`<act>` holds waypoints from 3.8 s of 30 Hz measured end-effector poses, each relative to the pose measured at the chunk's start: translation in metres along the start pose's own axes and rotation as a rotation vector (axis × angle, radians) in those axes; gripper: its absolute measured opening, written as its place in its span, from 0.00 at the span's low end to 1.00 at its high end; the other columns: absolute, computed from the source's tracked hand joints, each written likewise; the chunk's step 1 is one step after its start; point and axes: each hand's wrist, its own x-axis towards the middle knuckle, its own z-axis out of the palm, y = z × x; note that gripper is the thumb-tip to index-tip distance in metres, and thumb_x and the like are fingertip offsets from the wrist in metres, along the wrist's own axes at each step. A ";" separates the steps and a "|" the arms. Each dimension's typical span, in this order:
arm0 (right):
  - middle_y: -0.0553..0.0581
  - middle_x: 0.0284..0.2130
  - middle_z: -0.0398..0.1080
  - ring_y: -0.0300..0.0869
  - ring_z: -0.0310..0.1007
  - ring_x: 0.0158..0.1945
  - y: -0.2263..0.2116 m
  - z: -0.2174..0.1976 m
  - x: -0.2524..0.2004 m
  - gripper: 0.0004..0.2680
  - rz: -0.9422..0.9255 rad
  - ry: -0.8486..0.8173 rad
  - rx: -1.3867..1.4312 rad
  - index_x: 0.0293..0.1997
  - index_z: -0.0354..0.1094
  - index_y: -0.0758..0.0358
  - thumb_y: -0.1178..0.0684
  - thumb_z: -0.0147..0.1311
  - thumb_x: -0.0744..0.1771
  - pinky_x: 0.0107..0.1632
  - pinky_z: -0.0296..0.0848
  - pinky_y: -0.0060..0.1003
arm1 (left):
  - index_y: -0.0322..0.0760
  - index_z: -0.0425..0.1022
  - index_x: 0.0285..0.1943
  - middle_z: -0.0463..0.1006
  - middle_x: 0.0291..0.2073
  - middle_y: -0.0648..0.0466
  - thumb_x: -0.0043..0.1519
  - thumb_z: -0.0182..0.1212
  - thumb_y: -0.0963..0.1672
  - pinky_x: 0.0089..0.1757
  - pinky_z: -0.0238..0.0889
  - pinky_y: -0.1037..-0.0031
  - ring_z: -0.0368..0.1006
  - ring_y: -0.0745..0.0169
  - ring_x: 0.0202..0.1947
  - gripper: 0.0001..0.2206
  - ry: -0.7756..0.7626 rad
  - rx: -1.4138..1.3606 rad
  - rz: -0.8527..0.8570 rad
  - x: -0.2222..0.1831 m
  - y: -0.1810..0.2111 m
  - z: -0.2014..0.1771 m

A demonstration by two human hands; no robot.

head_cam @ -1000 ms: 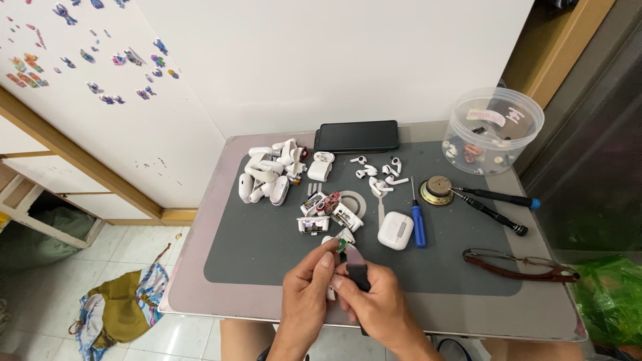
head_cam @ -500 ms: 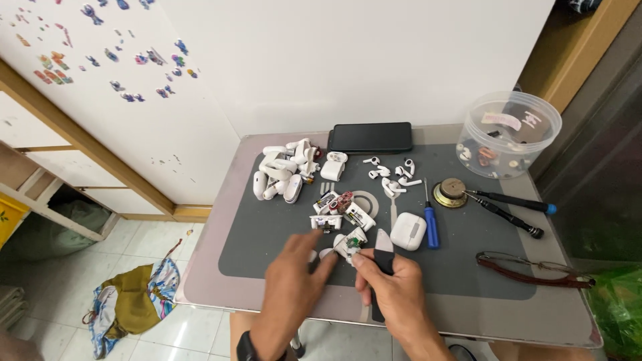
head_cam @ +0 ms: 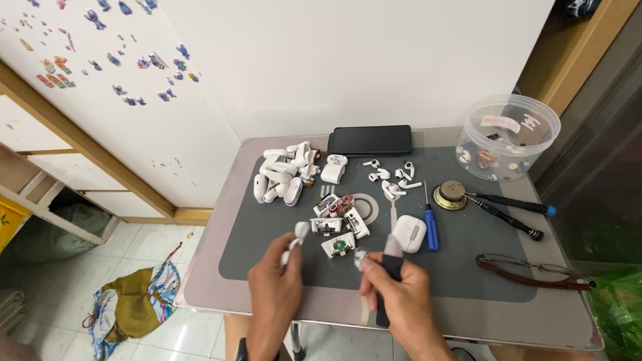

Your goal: Disassembling and inspecting small electronic earbuds and charging cases using a precision tool

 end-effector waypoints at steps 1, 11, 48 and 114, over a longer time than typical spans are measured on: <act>0.66 0.14 0.69 0.44 0.58 0.12 0.001 -0.001 0.000 0.06 0.009 -0.060 -0.053 0.36 0.74 0.79 0.61 0.59 0.65 0.20 0.60 0.37 | 0.50 0.83 0.47 0.82 0.25 0.59 0.61 0.58 0.46 0.38 0.61 0.74 0.69 0.66 0.29 0.10 -0.004 -0.208 -0.045 -0.004 0.007 -0.004; 0.55 0.14 0.72 0.39 0.64 0.11 0.017 0.005 0.002 0.09 0.036 -0.101 -0.472 0.43 0.84 0.64 0.53 0.60 0.65 0.18 0.66 0.34 | 0.32 0.85 0.39 0.77 0.18 0.49 0.62 0.67 0.41 0.23 0.62 0.73 0.65 0.65 0.18 0.05 -0.205 -0.720 -0.281 -0.029 0.026 0.028; 0.69 0.18 0.75 0.49 0.65 0.12 -0.022 -0.055 0.005 0.14 -0.047 0.077 -0.194 0.53 0.77 0.71 0.51 0.51 0.68 0.21 0.63 0.38 | 0.40 0.79 0.59 0.86 0.42 0.48 0.64 0.59 0.51 0.35 0.68 0.61 0.82 0.53 0.31 0.18 -0.307 0.395 0.609 0.083 0.052 -0.058; 0.45 0.18 0.59 0.33 0.57 0.23 0.012 -0.019 -0.001 0.20 -0.298 0.063 -0.674 0.52 0.78 0.52 0.53 0.76 0.56 0.28 0.64 0.30 | 0.37 0.81 0.64 0.76 0.30 0.55 0.62 0.63 0.45 0.27 0.60 0.75 0.64 0.68 0.25 0.20 -0.440 -0.964 -0.167 -0.017 0.003 0.049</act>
